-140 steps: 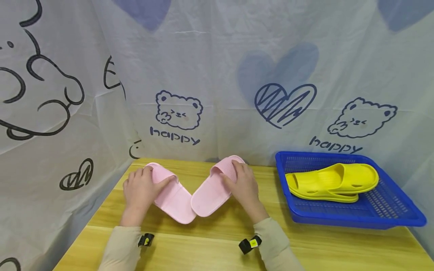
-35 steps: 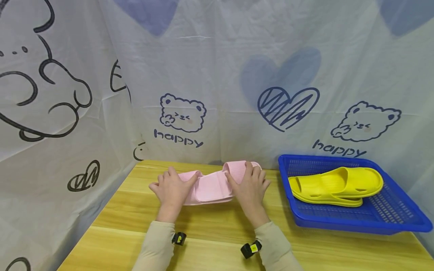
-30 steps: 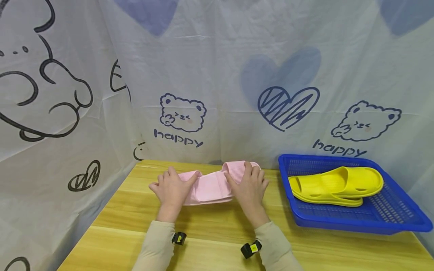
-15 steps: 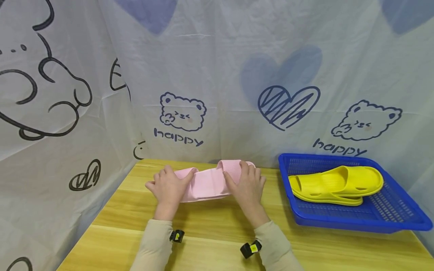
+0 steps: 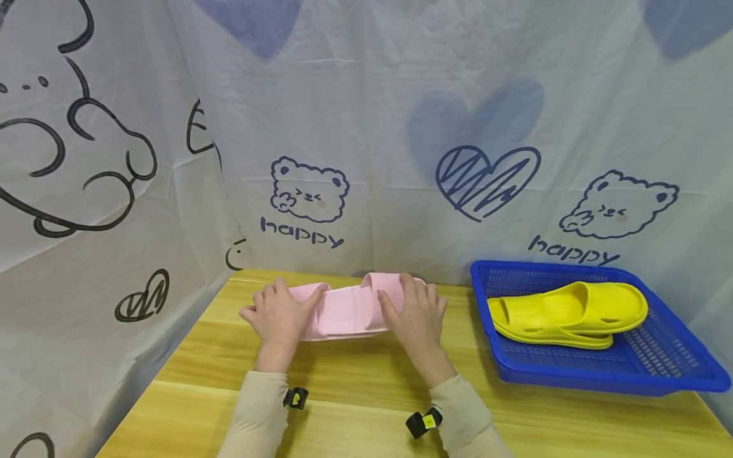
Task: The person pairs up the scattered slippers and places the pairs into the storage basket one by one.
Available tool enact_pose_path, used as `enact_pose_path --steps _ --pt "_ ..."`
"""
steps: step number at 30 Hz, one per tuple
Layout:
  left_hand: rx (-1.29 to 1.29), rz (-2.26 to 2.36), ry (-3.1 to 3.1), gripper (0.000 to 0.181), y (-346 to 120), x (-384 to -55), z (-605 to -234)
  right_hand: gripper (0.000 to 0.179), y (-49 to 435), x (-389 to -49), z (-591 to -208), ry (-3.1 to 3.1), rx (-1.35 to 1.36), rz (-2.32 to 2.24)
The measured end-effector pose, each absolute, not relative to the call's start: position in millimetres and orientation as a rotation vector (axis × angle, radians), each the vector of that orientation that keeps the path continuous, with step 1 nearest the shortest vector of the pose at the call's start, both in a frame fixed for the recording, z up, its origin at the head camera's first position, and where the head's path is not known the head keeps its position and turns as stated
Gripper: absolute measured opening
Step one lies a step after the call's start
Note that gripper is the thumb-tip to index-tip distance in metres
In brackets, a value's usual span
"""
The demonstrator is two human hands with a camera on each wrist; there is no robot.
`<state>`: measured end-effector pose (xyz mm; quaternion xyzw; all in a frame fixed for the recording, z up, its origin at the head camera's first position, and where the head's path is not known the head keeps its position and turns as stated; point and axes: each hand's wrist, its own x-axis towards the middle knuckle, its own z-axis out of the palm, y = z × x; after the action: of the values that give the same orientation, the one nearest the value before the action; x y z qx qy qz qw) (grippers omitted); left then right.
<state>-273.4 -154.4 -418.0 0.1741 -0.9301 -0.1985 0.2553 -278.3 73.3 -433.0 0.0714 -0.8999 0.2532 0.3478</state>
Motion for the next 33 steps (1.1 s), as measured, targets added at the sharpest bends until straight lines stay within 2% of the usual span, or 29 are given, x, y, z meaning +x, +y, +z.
enact_pose_path --steps 9,19,24,33 --pt "0.459 -0.532 -2.527 0.091 -158.0 -273.6 -416.9 0.047 71.7 -278.0 -433.7 -2.267 0.276 0.648" --pt "0.438 -0.526 -2.535 0.092 -158.5 -273.2 -415.7 0.052 70.2 -277.5 -434.9 -2.264 0.359 0.606" --pt "0.436 -0.548 -2.548 0.092 -159.5 -272.4 -414.3 0.065 71.1 -276.6 -434.3 -2.314 0.391 0.542" --pt "0.448 -0.556 -2.538 0.091 -164.6 -272.4 -413.8 0.103 71.5 -273.6 -427.2 -2.573 0.409 0.395"
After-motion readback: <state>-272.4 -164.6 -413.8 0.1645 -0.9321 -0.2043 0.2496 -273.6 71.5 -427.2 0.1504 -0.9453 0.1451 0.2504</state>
